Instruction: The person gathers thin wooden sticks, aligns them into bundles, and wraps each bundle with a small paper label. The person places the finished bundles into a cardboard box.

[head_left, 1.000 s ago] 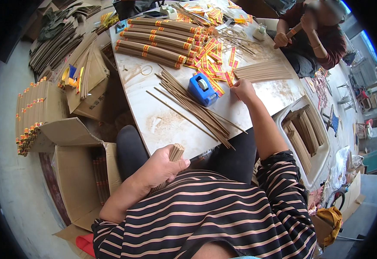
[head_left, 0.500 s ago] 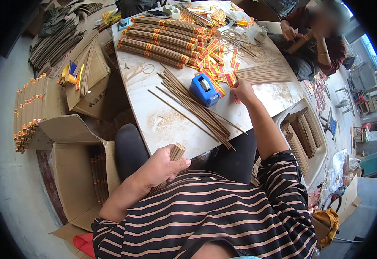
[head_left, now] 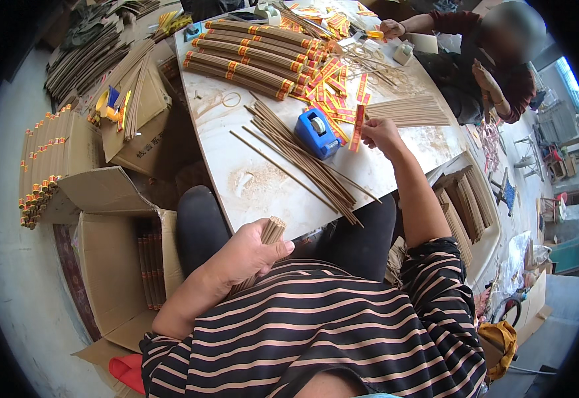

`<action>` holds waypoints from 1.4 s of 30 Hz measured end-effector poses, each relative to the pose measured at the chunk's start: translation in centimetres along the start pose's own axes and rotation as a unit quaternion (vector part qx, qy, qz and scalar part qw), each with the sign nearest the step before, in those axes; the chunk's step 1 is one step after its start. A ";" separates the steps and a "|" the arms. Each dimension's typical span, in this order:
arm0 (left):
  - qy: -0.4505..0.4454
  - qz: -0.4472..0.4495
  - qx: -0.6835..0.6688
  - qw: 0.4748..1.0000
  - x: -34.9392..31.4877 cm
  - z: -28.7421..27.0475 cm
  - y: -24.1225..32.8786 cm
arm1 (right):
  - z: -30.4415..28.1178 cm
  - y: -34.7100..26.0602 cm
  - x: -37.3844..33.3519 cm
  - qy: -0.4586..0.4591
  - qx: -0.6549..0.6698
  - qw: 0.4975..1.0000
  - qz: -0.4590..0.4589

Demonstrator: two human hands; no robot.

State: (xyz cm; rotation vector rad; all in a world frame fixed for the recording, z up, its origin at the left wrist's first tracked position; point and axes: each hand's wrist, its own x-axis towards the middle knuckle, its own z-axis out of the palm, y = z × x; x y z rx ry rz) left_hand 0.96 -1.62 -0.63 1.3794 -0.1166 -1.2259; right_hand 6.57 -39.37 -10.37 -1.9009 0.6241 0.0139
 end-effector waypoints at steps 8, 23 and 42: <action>0.001 0.002 0.000 1.000 0.2 0.1 -0.3 | 0.1 1.2 -0.7 0.096 -0.239 0.961 -0.097; 0.000 -0.009 -0.041 0.999 1.0 -0.6 -0.7 | 4.1 0.4 -1.4 0.040 -0.381 0.923 -0.034; -0.008 0.001 -0.056 0.998 0.6 -0.7 -0.8 | 1.2 -1.1 -3.7 0.101 -0.290 0.951 -0.040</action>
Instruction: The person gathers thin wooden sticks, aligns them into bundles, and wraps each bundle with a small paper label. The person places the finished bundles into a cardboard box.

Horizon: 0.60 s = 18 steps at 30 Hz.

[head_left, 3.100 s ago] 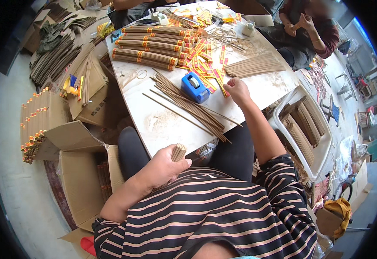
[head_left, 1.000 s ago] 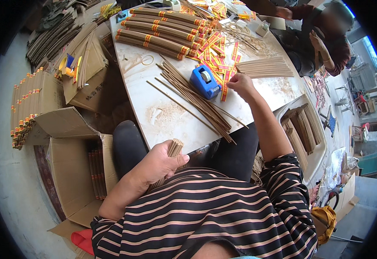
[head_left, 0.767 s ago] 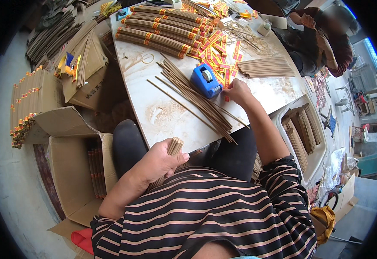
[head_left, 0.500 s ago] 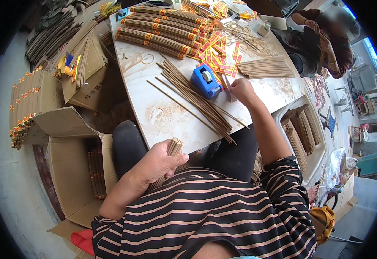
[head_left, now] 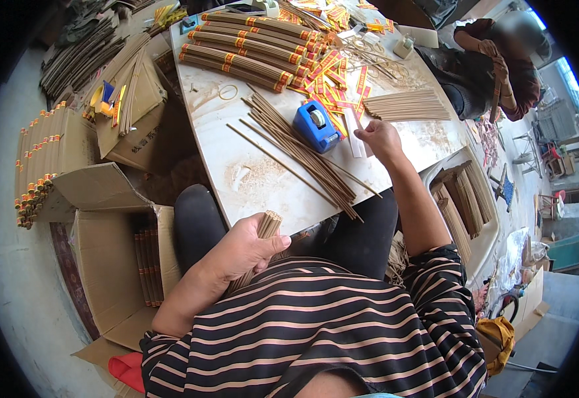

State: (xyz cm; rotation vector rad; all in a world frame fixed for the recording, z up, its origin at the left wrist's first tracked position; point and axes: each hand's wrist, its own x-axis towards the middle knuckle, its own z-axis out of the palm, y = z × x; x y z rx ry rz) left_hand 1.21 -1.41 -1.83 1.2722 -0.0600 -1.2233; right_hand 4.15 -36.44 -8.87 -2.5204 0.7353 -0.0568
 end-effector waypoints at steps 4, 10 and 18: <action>0.001 0.004 0.004 1.000 -0.1 0.1 0.0 | -0.4 0.8 -0.1 -0.031 0.174 0.984 0.035; 0.006 0.021 0.024 0.999 -1.0 0.6 0.2 | -2.1 -4.2 -5.0 -0.018 0.436 0.900 0.010; 0.010 0.040 0.025 0.999 -1.8 1.3 0.4 | -2.8 -5.2 -7.5 -0.017 0.494 0.869 -0.022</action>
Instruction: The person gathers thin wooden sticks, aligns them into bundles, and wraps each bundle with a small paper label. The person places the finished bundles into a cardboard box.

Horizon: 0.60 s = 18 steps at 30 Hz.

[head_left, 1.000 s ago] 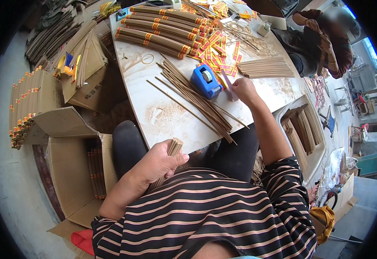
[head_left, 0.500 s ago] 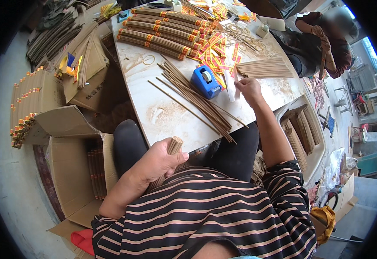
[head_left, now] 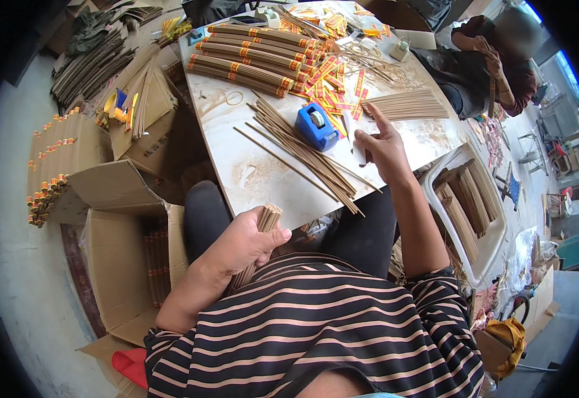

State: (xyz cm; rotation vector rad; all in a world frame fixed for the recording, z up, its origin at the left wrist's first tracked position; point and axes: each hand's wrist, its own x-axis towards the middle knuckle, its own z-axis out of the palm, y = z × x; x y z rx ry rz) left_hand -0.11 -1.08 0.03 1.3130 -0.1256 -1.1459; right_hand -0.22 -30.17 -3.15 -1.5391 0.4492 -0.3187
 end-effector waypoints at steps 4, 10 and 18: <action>0.001 0.014 0.006 1.000 -0.5 0.1 0.5 | 1.6 -2.1 -3.6 -0.112 0.009 0.990 0.090; 0.030 0.052 0.009 0.998 -1.6 0.7 1.7 | 5.5 -3.5 -8.2 -0.235 0.187 0.919 0.256; 0.048 0.084 0.011 0.995 -2.0 0.7 1.5 | 6.4 -3.8 -10.6 -0.306 0.062 0.901 0.301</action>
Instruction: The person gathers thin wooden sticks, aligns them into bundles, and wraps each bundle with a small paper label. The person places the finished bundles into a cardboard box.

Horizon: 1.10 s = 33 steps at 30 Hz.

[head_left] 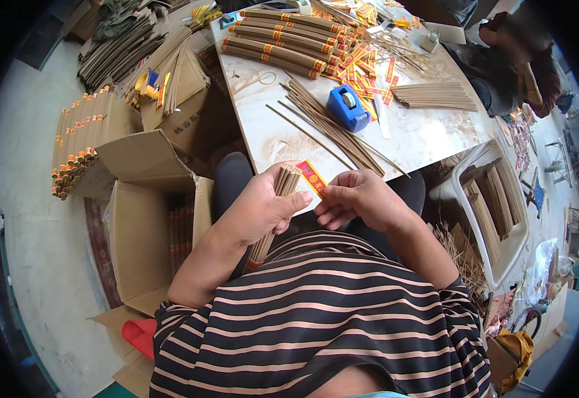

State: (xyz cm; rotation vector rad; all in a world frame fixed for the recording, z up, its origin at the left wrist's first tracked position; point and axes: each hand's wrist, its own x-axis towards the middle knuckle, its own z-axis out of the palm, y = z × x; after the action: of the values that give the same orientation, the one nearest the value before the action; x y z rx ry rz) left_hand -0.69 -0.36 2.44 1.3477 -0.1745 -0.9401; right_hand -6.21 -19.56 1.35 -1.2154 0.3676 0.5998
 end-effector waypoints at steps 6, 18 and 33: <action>-0.011 -0.003 -0.006 1.000 0.2 -0.3 -0.4 | 0.6 -0.1 -1.0 -0.029 -0.066 0.997 -0.005; -0.020 -0.026 -0.001 0.999 0.3 0.5 0.0 | 1.6 1.5 -0.8 0.036 -0.189 0.955 -0.224; -0.061 -0.047 -0.044 0.996 -0.1 1.5 0.0 | 2.4 -0.3 -2.8 0.065 -0.206 0.941 -0.260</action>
State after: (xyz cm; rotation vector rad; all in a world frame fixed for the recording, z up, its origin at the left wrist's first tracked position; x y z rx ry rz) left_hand -1.72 -1.44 2.85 1.2265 -0.1614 -1.0971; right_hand -8.32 -18.01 3.94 -1.6834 0.0143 0.1354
